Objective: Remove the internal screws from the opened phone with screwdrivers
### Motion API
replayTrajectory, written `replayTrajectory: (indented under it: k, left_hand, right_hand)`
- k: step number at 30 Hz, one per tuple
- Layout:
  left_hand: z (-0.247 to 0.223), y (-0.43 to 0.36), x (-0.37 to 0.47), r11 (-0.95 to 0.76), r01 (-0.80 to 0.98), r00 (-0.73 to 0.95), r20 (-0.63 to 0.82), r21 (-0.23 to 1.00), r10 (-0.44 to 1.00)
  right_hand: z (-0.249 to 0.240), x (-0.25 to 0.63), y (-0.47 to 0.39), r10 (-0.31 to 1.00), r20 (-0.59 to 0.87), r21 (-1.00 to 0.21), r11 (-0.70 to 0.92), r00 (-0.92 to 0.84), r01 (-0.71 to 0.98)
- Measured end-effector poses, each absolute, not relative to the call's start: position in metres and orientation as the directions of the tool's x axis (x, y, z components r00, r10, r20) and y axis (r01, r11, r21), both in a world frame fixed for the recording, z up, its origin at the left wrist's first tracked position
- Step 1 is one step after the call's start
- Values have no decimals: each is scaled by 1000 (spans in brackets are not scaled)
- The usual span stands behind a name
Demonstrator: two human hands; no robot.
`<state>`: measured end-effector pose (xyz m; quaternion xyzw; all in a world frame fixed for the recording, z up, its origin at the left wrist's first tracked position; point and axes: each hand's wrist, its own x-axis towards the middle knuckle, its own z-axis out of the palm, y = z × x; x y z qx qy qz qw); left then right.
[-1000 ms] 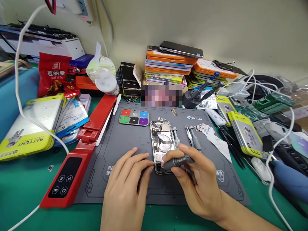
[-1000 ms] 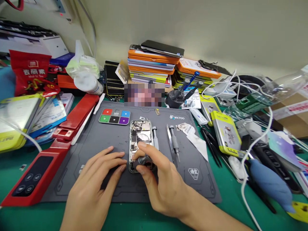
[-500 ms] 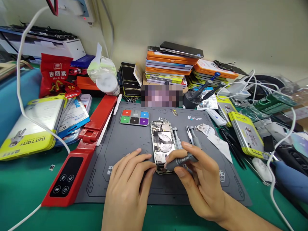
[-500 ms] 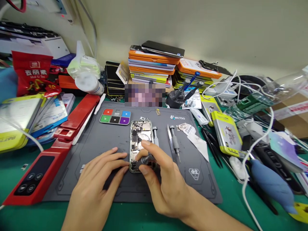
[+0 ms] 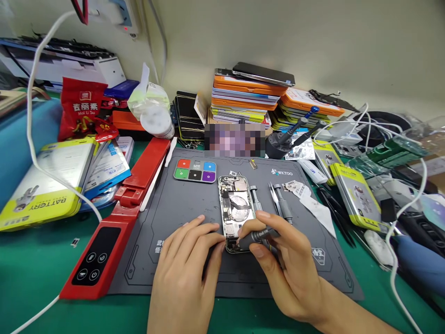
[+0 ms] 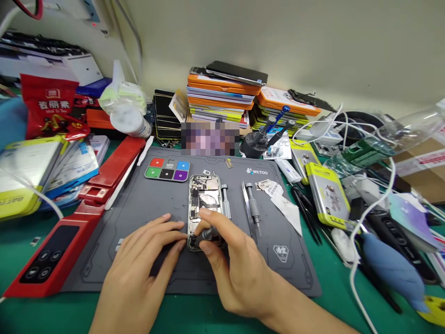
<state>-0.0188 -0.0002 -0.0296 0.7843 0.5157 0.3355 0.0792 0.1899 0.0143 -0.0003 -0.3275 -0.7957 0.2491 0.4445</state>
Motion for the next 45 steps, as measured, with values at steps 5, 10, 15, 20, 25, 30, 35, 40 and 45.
replayTrajectory:
  k: [5,10,15,20,25,30,35,40,45]
  left_hand:
    - [-33,1,-21,-478,759,254,475,441,842]
    - [-36,2,-24,-534,732,297,508,423,808]
    - [-36,0,-17,-476,716,217,485,510,847]
    - [-37,2,-20,-528,726,281,510,441,813]
    - [-39,4,-24,-540,736,310,507,407,805]
    - [-39,2,-24,-530,749,302,508,397,807]
    - [-40,2,-25,-543,748,320,509,383,799]
    - [-41,2,-25,-530,736,291,510,421,809]
    - [-39,-2,-18,-483,721,226,491,497,842]
  right_hand:
    - [-2,192,15,664,584,-532,748,-467,397]
    - [2,189,18,597,634,-413,799,-492,438]
    - [9,188,21,587,624,-467,810,-517,355]
    - [11,190,20,590,610,-461,807,-529,369]
    - [9,192,18,603,608,-477,797,-516,370]
    - [7,194,18,616,603,-531,784,-508,321]
    - [7,194,18,613,610,-514,788,-502,339]
    - [3,192,17,639,603,-510,769,-477,386]
    - [-6,191,14,681,620,-588,732,-391,343]
